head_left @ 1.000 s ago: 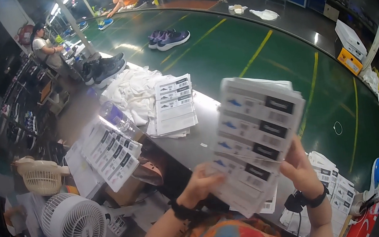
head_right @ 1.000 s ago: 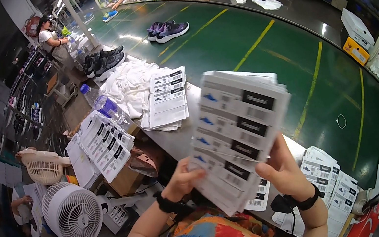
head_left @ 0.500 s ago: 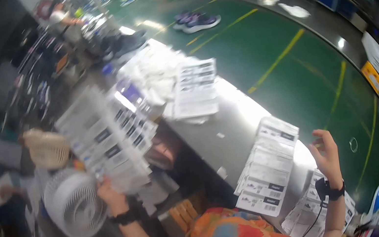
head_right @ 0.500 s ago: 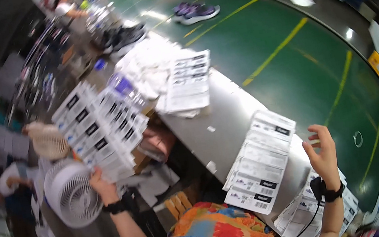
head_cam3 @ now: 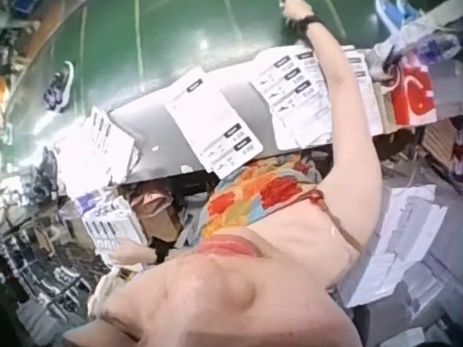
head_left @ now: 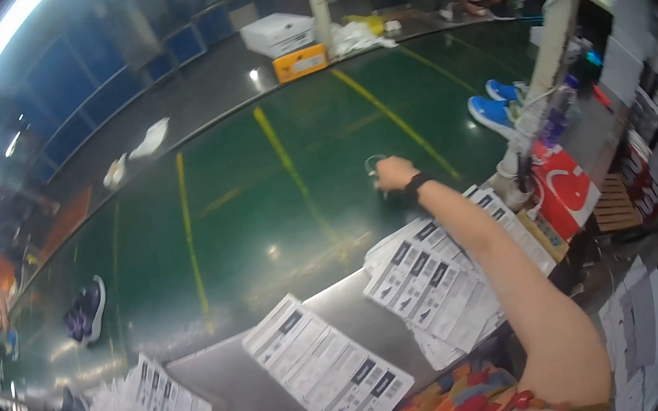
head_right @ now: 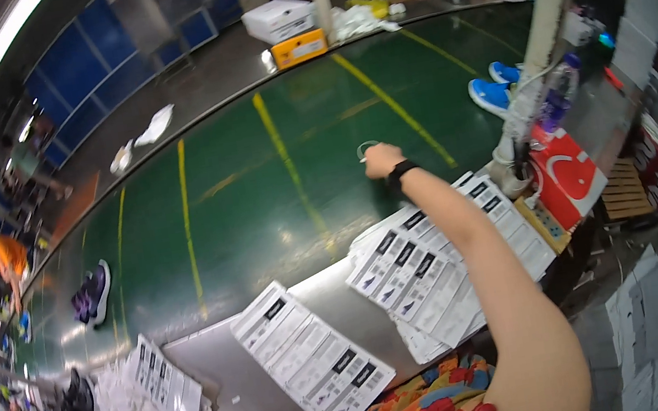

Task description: Inspecting manufactured shoes and applying labels to stacks of papers.

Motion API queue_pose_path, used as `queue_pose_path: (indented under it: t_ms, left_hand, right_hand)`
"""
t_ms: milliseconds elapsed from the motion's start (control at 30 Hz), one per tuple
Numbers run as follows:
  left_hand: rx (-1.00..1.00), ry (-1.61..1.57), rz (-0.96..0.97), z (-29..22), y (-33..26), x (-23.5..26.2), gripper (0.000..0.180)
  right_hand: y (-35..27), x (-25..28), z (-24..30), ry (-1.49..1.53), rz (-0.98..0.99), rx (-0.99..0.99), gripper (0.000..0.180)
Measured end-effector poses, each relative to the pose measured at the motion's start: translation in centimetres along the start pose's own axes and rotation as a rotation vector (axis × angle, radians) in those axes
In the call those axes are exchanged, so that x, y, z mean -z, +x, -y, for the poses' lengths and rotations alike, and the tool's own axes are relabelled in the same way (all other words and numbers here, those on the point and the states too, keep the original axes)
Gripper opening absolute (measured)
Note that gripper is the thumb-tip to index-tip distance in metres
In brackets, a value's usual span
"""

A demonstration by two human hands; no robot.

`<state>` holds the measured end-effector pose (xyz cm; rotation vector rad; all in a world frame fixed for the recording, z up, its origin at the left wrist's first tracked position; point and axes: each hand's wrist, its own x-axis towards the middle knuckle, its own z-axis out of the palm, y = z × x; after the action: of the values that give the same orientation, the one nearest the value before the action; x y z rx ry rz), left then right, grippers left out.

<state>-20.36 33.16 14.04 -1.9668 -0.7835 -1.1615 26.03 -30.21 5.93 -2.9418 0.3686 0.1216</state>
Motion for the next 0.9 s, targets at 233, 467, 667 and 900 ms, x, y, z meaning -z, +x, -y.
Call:
queue_pose_path:
  t_ms: [233, 467, 667, 900]
  left_hand:
    - [0.327, -1.300, 0.143, -23.0, 3.7, -13.6, 0.016]
    - [-0.337, -1.469, 0.542, -42.9, 4.5, -12.1, 0.006]
    - [-0.610, -1.866, 0.952, -45.1, 4.8, -3.5, 0.007]
    - [-0.701, -1.912, 1.140, -41.6, 6.7, -5.3, 0.014]
  right_hand:
    - [2.8, -6.1, -0.6, 0.183, -0.251, -0.169, 0.015]
    - [1.6, -5.5, -1.8, 0.098, -0.212, -0.153, 0.023]
    - [-8.8, 2.4, 4.2, 0.503, 0.159, 0.558, 0.013]
    - [-15.3, 8.4, 6.4, 0.445, 0.815, 0.867, 0.013]
